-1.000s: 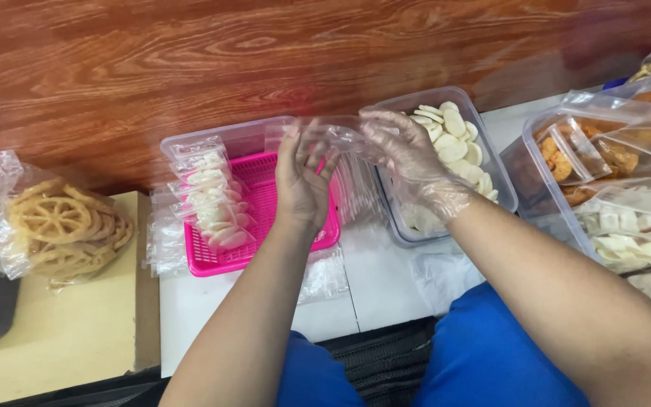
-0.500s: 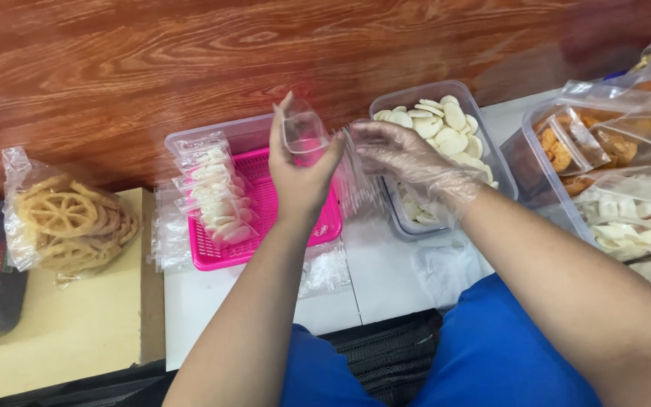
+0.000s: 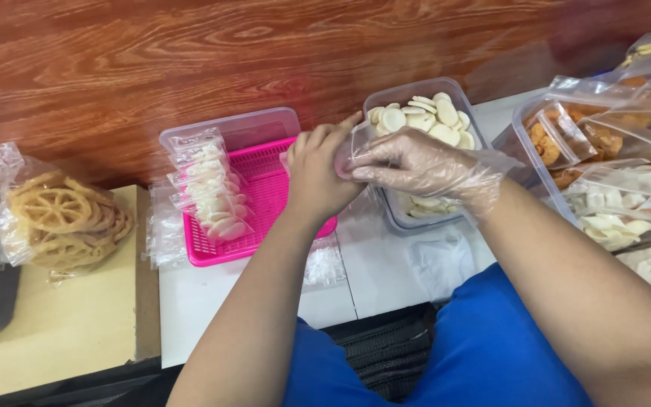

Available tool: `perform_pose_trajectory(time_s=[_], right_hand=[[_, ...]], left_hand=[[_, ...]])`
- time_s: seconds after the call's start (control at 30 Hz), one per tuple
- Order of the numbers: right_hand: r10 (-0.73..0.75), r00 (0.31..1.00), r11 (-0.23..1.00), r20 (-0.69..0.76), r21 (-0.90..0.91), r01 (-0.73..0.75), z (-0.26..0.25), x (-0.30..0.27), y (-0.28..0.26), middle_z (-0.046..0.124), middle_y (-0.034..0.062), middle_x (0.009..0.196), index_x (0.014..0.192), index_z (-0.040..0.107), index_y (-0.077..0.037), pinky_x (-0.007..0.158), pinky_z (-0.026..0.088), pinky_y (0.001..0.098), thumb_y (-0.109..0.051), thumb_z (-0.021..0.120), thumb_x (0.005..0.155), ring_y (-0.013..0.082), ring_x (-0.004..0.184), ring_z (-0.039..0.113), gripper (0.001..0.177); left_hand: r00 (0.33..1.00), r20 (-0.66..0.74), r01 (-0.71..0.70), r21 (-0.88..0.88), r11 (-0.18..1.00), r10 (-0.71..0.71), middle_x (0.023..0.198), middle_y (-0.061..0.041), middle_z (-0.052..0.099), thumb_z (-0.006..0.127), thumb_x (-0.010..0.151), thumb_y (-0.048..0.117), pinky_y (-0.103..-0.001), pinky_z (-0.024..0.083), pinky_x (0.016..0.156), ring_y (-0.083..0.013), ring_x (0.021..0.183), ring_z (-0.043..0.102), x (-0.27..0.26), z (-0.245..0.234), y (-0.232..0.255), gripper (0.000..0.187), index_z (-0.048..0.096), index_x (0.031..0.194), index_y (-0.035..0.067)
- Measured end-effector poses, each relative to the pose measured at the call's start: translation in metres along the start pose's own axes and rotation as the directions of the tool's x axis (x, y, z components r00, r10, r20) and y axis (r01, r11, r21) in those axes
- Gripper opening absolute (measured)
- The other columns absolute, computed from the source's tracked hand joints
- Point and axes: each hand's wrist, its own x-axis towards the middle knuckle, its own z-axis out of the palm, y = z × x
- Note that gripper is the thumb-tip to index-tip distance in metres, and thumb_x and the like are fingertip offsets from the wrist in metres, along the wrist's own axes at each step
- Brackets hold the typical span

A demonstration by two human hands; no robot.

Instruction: Manually packing small, round snack crackers into individual plastic bags from a bulk container.

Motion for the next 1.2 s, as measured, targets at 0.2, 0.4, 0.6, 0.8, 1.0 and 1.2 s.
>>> perform_pose_trajectory(time_s=[0.2, 0.4, 0.6, 0.8, 1.0, 1.2], right_hand=[[0.266, 0.963, 0.959, -0.046, 0.117, -0.259, -0.006, -0.005, 0.004, 0.074, 0.0111, 0.072, 0.120, 0.077, -0.008, 0.060, 0.059, 0.0282, -0.019, 0.067, 0.098, 0.0139, 0.065, 0.068, 0.026], [0.135, 0.978, 0.977, -0.156, 0.184, -0.105, -0.027, -0.006, 0.023, 0.077, 0.0206, 0.107, 0.118, 0.075, 0.000, 0.083, 0.060, 0.0370, -0.011, 0.070, 0.098, 0.0202, 0.097, 0.069, 0.023], [0.430, 0.875, 0.772, -0.221, -0.413, -0.483, -0.049, -0.033, 0.081, 0.072, 0.0059, 0.126, 0.123, 0.074, -0.024, 0.100, 0.054, 0.0478, -0.021, 0.076, 0.083, 0.0351, 0.118, 0.066, 0.040], [0.696, 0.704, 0.610, -0.140, -0.402, -0.683, -0.045, -0.047, 0.132, 0.072, -0.0077, 0.118, 0.114, 0.077, -0.035, 0.092, 0.059, 0.0348, -0.014, 0.082, 0.060, 0.0196, 0.111, 0.071, 0.058], [0.806, 0.558, 0.420, -0.198, -0.471, -0.775, -0.048, -0.035, 0.111, 0.078, -0.0110, 0.107, 0.100, 0.079, -0.041, 0.089, 0.061, 0.0362, -0.039, 0.086, 0.070, 0.0176, 0.105, 0.075, 0.031], [0.558, 0.809, 0.810, -0.185, 0.334, -0.482, -0.047, -0.036, 0.102, 0.064, 0.0179, 0.106, 0.130, 0.063, 0.008, 0.072, 0.067, 0.0299, -0.004, 0.073, 0.089, 0.0204, 0.082, 0.073, 0.044]], left_hand=[[0.996, 0.073, -0.040, -0.173, 0.984, 0.053, 0.121, 0.000, 0.068, 0.088, 0.065, 0.041, -0.052, 0.044, 0.106, -0.0290, 0.117, 0.061, 0.006, 0.008, -0.005, 0.081, 0.059, 0.140, 0.029], [0.994, 0.100, -0.017, -0.299, 0.954, 0.049, 0.118, -0.010, 0.071, 0.093, 0.063, 0.041, -0.052, 0.046, 0.102, -0.0370, 0.111, 0.065, 0.009, 0.007, -0.001, 0.082, 0.059, 0.134, 0.018], [0.970, 0.182, 0.202, -0.248, 0.947, -0.159, 0.114, -0.008, 0.072, 0.095, 0.061, 0.042, -0.048, 0.050, 0.097, -0.0334, 0.109, 0.066, 0.015, 0.019, -0.024, 0.084, 0.060, 0.135, 0.020], [0.948, 0.198, 0.288, -0.199, 0.937, -0.249, 0.115, -0.004, 0.072, 0.097, 0.058, 0.048, -0.045, 0.051, 0.097, -0.0279, 0.109, 0.066, 0.019, 0.028, -0.036, 0.087, 0.062, 0.134, 0.024], [0.942, 0.238, 0.281, -0.166, 0.945, -0.238, 0.117, -0.004, 0.072, 0.097, 0.057, 0.042, -0.044, 0.050, 0.101, -0.0287, 0.111, 0.065, 0.018, 0.029, -0.029, 0.087, 0.061, 0.134, 0.024], [0.940, 0.254, 0.273, -0.160, 0.949, -0.228, 0.123, -0.006, 0.070, 0.094, 0.061, 0.038, -0.048, 0.048, 0.104, -0.0313, 0.116, 0.064, 0.014, 0.017, -0.012, 0.086, 0.058, 0.139, 0.022]])
